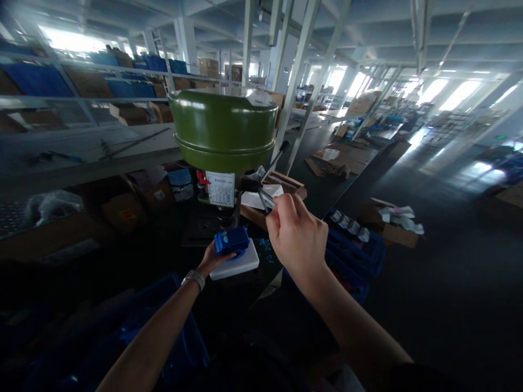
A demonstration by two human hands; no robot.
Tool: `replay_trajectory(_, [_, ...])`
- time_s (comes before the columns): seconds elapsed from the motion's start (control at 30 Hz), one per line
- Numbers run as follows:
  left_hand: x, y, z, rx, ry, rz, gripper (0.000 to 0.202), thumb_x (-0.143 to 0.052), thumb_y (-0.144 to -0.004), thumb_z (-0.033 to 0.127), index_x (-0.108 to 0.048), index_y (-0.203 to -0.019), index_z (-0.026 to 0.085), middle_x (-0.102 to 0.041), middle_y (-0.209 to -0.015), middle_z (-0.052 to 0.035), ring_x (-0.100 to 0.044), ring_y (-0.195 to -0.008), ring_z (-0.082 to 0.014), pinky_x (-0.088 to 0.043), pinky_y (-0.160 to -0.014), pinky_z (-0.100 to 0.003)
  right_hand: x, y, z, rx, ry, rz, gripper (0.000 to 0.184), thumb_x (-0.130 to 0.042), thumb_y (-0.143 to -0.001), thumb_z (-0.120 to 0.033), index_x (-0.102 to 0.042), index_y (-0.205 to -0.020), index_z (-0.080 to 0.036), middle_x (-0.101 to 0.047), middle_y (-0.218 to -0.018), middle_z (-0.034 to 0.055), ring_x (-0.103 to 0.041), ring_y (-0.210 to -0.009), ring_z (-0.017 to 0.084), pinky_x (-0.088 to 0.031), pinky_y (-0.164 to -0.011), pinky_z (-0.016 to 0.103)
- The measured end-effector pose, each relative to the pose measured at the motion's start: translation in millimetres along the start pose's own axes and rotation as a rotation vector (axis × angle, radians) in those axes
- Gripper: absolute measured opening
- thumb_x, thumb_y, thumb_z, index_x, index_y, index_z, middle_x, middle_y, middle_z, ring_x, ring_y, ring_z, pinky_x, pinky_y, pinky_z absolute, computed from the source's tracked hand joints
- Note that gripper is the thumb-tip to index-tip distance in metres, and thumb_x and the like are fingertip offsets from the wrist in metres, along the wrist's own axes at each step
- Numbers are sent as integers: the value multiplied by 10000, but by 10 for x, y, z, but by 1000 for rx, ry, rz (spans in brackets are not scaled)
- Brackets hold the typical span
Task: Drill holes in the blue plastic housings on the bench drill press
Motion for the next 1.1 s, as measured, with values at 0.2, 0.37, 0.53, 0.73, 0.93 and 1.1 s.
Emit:
replay_trajectory(0.2, [6,-23,-47,2,-9,4,632,-858,-491,187,-566,-1051,174,-672,-1052,-66,-619,-1024,-272,-470,-969,-427,8,32,-11,-4,-10,19,130,-432,-861,-176,-561,-864,-155,-646,-819,27,-578,-648,131,-334,-499,235])
replay_trajectory(0.37, [-5,-22,-42,1,-1,-6,616,-849,-500,174,-565,-1046,175,-674,-1052,-72,-626,-1016,-270,-485,-958,-416,24,47,-29,-15,-31,41,139,-434,-854,-166,-571,-862,-141,-648,-800,33,-586,-625,134,-347,-491,237])
replay_trajectory(0.53, [-10,-17,-12,-8,1,-9,628,-849,-489,195,-567,-1050,168,-673,-1061,-69,-623,-1022,-261,-472,-983,-442,6,69,-42,-4,-25,30,132,-439,-854,-165,-565,-885,-144,-652,-825,35,-601,-643,138,-368,-501,235])
replay_trajectory(0.73, [-12,-16,-31,-6,4,-3,611,-838,-507,169,-564,-1052,191,-666,-1079,-55,-621,-1032,-247,-469,-992,-440,14,90,-35,-32,-28,53,146,-423,-866,-173,-566,-872,-147,-652,-817,38,-593,-617,140,-363,-490,241])
replay_trajectory(0.93, [-5,-12,-21,-18,-16,-10,614,-847,-501,220,-573,-1048,177,-667,-1066,-69,-616,-1033,-266,-461,-987,-453,1,122,-42,-50,-57,57,151,-421,-863,-173,-567,-876,-141,-660,-841,51,-611,-642,153,-382,-506,245])
replay_trajectory(1.1, [3,-10,-10,-26,-48,-4,645,-849,-505,246,-565,-1080,178,-653,-1096,-79,-606,-1051,-270,-454,-989,-451,-4,137,-35,-74,-79,60,151,-416,-868,-175,-562,-894,-146,-663,-846,58,-615,-647,153,-384,-504,243])
Point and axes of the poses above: each hand's wrist, its own y-axis away from the middle knuckle, its own x-axis out of the back of the hand, z = x × y, the point moved 10 cm from there along -y, towards the middle knuckle
